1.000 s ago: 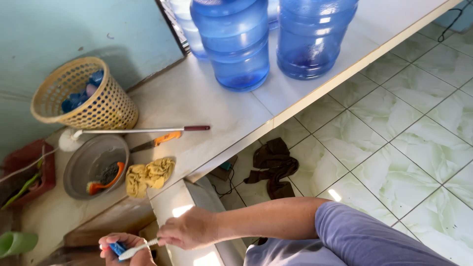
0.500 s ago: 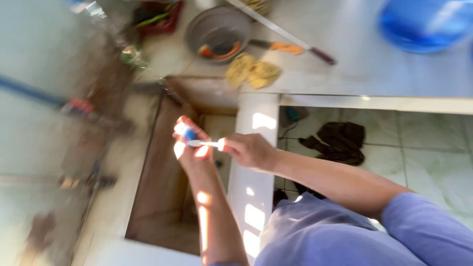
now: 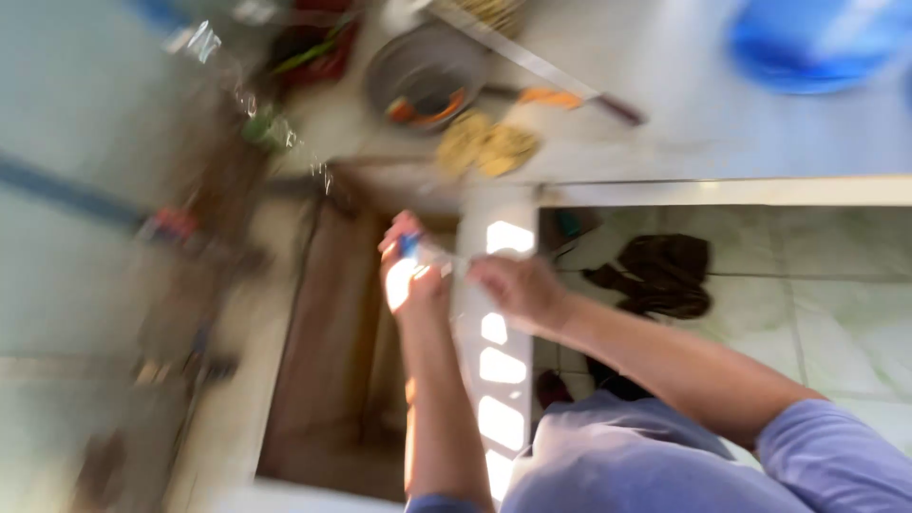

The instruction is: The person is cleaning a blue bottle cap with a toothbrush under running water and then placing it onto a large water bottle.

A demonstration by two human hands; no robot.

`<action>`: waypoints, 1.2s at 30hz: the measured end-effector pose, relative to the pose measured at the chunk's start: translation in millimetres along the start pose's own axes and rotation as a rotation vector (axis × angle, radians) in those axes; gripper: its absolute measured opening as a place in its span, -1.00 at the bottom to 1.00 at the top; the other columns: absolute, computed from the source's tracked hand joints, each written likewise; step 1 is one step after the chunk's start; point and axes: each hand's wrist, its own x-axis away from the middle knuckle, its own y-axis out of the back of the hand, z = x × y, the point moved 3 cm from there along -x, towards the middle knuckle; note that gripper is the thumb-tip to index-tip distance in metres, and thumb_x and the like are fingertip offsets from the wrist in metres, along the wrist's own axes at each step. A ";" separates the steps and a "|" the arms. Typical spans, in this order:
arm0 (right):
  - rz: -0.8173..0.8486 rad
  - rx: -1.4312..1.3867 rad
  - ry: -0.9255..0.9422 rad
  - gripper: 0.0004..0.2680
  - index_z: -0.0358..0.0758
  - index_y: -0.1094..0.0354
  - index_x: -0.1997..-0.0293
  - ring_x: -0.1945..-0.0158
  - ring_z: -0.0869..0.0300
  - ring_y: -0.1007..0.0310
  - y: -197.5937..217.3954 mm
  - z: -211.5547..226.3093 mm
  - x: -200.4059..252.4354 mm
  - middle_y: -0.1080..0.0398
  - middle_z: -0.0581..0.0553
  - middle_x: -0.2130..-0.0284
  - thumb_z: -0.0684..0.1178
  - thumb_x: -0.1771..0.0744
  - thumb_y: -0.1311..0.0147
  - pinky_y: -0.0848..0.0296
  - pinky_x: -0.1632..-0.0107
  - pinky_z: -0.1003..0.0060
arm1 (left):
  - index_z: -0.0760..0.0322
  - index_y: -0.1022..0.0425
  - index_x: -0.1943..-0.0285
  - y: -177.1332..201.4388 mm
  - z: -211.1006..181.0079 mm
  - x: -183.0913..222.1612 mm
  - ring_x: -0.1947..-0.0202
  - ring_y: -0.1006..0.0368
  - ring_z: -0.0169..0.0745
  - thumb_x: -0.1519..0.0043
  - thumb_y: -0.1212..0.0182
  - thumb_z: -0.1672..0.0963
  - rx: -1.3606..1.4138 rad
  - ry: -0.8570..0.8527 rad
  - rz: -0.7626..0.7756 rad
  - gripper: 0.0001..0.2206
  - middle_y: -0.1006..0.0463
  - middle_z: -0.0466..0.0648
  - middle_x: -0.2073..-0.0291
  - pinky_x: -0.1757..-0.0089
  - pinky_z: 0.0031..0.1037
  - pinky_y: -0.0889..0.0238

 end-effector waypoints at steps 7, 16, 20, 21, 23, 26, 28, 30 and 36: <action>-0.207 0.154 -0.151 -0.94 -0.17 -0.50 0.16 0.33 -0.02 -0.58 55.0 20.2 14.4 -0.52 -0.15 0.37 -0.08 -0.35 -0.18 -0.51 0.30 0.14 | 0.32 -0.48 0.01 31.1 20.6 -35.3 0.19 -0.60 -0.30 -0.23 -0.17 0.24 -0.387 0.002 -0.160 -0.82 -0.63 -0.10 0.19 0.04 -0.54 -0.52; -0.376 0.146 -0.145 -0.90 -0.21 -0.46 0.09 0.31 0.00 -0.59 133.6 57.0 106.8 -0.54 -0.17 0.28 -0.04 -0.41 -0.09 -0.55 0.28 0.18 | 0.37 -0.49 0.11 -36.9 160.6 45.8 0.36 -0.59 -0.22 -0.43 -0.13 0.18 -0.361 0.156 -0.229 -0.89 -0.60 0.00 0.32 0.26 -0.54 -0.57; -0.360 0.195 -0.166 -0.87 -0.24 -0.46 0.08 0.32 -0.02 -0.59 159.0 81.9 168.3 -0.54 -0.17 0.31 -0.02 -0.41 -0.08 -0.54 0.30 0.17 | 0.35 -0.40 0.17 -45.4 200.7 115.1 0.36 -0.56 -0.18 -0.43 -0.08 0.14 -0.290 0.221 -0.184 -0.85 -0.58 -0.01 0.34 0.22 -0.50 -0.58; -0.381 0.209 -0.155 -0.87 -0.24 -0.45 0.07 0.31 -0.02 -0.59 162.9 86.3 181.4 -0.54 -0.17 0.30 -0.02 -0.42 -0.07 -0.55 0.29 0.17 | 0.29 -0.39 0.20 -42.2 208.4 133.1 0.40 -0.55 -0.19 -0.39 -0.06 0.11 -0.319 0.265 -0.174 -0.84 -0.58 -0.04 0.37 0.27 -0.49 -0.56; -0.414 0.210 -0.166 -0.86 -0.25 -0.45 0.07 0.30 -0.02 -0.59 170.8 105.1 207.1 -0.54 -0.18 0.29 -0.02 -0.43 -0.06 -0.55 0.29 0.18 | 0.29 -0.38 0.20 -43.1 224.4 171.2 0.38 -0.56 -0.20 -0.42 -0.05 0.11 -0.304 0.259 -0.213 -0.83 -0.58 -0.03 0.37 0.27 -0.51 -0.56; -0.420 0.211 -0.171 -0.85 -0.27 -0.45 0.07 0.32 -0.01 -0.59 169.7 128.8 242.9 -0.54 -0.18 0.29 -0.01 -0.43 -0.06 -0.55 0.31 0.19 | 0.27 -0.38 0.19 -37.4 221.9 199.4 0.37 -0.56 -0.20 -0.49 -0.06 0.16 -0.316 0.225 -0.247 -0.84 -0.57 -0.01 0.35 0.24 -0.54 -0.58; -0.387 0.213 -0.157 -0.84 -0.28 -0.45 0.08 0.34 -0.01 -0.58 169.3 140.2 255.5 -0.54 -0.19 0.30 0.00 -0.42 -0.08 -0.54 0.33 0.19 | 0.25 -0.37 0.19 -34.1 215.1 209.7 0.36 -0.55 -0.20 -0.53 -0.08 0.19 -0.335 0.190 -0.242 -0.83 -0.56 -0.01 0.34 0.22 -0.55 -0.59; -0.349 0.229 -0.120 -0.85 -0.28 -0.45 0.08 0.35 0.02 -0.59 169.8 149.0 260.5 -0.54 -0.17 0.30 -0.01 -0.42 -0.08 -0.55 0.34 0.22 | 0.31 -0.40 0.19 -31.2 209.9 222.6 0.39 -0.55 -0.21 -0.47 0.01 0.10 -0.431 0.181 -0.139 -0.78 -0.57 -0.01 0.35 0.25 -0.57 -0.57; -0.296 0.168 -0.096 -0.86 -0.29 -0.44 0.07 0.36 0.02 -0.58 161.2 188.6 256.3 -0.54 -0.17 0.32 -0.03 -0.40 -0.11 -0.54 0.35 0.22 | 0.31 -0.39 0.19 -80.2 190.9 270.2 0.36 -0.54 -0.22 -0.50 0.00 0.13 -0.347 0.079 -0.131 -0.79 -0.57 0.00 0.33 0.22 -0.53 -0.57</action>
